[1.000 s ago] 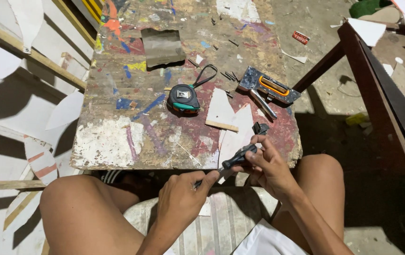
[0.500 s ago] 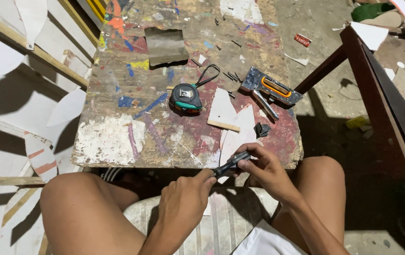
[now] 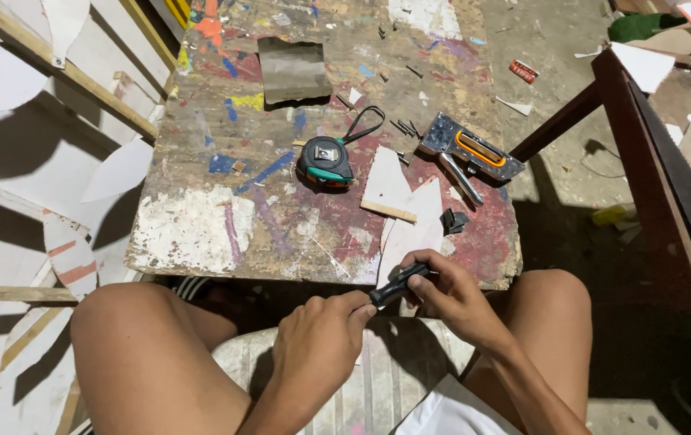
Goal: Measuring, cutting, and assembling small foam components using hand tools on a workbench.
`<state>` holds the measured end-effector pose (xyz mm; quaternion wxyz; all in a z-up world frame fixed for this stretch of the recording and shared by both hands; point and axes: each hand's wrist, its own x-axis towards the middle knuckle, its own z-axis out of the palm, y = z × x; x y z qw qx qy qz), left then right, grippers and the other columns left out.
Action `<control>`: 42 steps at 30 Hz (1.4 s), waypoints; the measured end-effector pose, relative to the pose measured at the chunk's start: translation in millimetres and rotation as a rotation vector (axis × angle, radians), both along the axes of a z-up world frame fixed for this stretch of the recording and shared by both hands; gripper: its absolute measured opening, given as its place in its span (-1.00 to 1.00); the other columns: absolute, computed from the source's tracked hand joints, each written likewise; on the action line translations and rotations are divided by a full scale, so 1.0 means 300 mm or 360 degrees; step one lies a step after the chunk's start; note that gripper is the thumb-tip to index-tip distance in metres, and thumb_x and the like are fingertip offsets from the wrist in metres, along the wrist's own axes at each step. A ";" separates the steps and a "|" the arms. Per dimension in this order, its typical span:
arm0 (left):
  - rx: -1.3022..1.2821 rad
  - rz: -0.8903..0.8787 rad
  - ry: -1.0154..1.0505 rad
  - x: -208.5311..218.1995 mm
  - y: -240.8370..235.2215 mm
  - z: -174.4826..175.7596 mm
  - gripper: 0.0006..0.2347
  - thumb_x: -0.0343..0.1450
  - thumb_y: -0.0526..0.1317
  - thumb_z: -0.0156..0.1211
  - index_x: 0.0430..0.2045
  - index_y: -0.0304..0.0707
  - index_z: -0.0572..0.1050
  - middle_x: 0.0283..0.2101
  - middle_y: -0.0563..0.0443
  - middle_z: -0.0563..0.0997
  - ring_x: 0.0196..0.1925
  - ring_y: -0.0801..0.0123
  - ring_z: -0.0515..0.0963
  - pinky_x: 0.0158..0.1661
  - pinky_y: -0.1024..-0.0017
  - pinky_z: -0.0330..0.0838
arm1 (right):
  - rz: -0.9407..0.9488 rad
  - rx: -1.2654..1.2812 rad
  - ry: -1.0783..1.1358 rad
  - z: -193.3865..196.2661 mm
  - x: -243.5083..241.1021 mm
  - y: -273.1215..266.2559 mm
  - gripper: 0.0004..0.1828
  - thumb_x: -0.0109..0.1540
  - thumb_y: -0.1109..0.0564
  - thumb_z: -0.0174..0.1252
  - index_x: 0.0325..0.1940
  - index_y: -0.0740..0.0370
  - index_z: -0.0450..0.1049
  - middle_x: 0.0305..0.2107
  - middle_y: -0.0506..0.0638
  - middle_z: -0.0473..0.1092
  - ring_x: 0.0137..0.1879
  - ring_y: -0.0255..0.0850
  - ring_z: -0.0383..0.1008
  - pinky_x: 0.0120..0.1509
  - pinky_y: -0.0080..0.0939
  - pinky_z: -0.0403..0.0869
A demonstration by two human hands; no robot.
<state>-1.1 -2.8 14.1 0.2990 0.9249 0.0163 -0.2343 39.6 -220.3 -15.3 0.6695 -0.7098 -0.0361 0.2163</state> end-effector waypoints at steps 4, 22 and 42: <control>-0.0020 -0.0004 -0.0006 -0.006 0.006 0.006 -0.80 0.52 0.06 -0.02 -0.24 0.23 0.58 -0.37 -0.18 0.63 -0.20 -0.32 0.55 -0.25 -0.14 0.36 | 0.0023 -0.0012 -0.0091 -0.030 -0.005 -0.013 -0.76 0.36 0.06 0.11 0.02 0.24 0.44 -0.47 -0.08 0.36 -0.48 -0.42 0.28 -0.48 -0.45 0.25; -0.0469 -0.0295 0.0184 -0.055 -0.044 0.007 -0.74 0.65 -0.06 -0.14 -0.22 -0.16 0.50 -0.52 -0.02 0.56 -0.56 0.21 0.55 -0.52 0.19 0.42 | -0.0654 0.1180 0.0079 0.037 0.075 -0.027 -0.38 0.42 -0.12 -0.03 -0.72 -0.05 0.06 -0.86 -0.23 -0.10 -0.72 -0.41 -0.10 -0.60 -0.35 0.05; -0.0557 -0.0127 0.0362 -0.086 -0.101 -0.020 -0.64 0.62 0.05 -0.14 -0.43 -0.23 0.36 -0.35 -0.28 0.53 -0.18 -0.22 0.52 -0.25 -0.04 0.29 | -0.0814 0.1064 -0.0016 0.023 0.021 -0.051 -0.49 0.38 0.06 -0.05 -0.67 -0.02 0.03 -0.82 -0.21 -0.13 -0.72 -0.42 -0.13 -0.66 -0.40 0.03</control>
